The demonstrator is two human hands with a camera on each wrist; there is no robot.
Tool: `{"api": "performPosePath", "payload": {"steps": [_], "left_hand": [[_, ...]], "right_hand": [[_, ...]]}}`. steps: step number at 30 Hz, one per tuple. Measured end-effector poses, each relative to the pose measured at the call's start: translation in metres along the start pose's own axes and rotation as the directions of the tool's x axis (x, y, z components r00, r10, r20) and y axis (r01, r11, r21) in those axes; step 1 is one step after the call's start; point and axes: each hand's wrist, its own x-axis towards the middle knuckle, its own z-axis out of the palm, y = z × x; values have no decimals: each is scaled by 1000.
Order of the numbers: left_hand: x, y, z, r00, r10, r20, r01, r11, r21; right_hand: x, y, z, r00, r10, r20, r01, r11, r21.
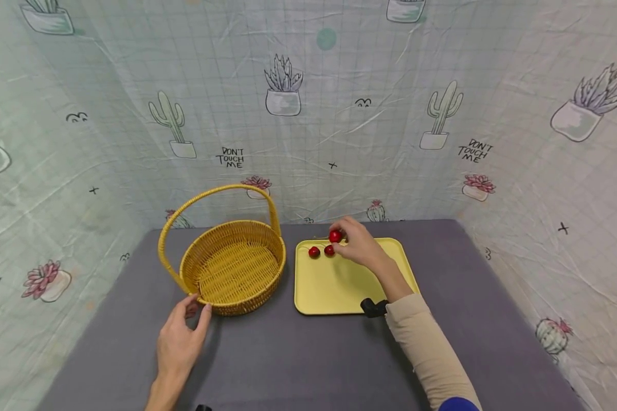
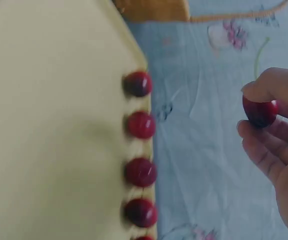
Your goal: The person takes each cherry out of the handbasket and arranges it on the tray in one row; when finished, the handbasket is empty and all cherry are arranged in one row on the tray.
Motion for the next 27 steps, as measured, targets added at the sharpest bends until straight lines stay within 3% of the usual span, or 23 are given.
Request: {"api": "performPosePath", "payload": {"steps": [6,12,19,27], "left_hand": [[-1,0,1,1000,-19,8,19,1000,3],[0,-1,1,1000,-21,9,20,1000,8],[-1,-1,1,1000,-14,10,14,1000,9],[0,0,1,1000,-9,6,9,1000,6]], "right_hand": [[-17,31,-5,997,48,-54,-49,999,-17],[-31,58,-12,994,99,-53,-101,994,-39],[-40,80,-21,976,214,-44,-215,976,-39],[-46,99,-25,963,266,-44,-267,963,-42]]}}
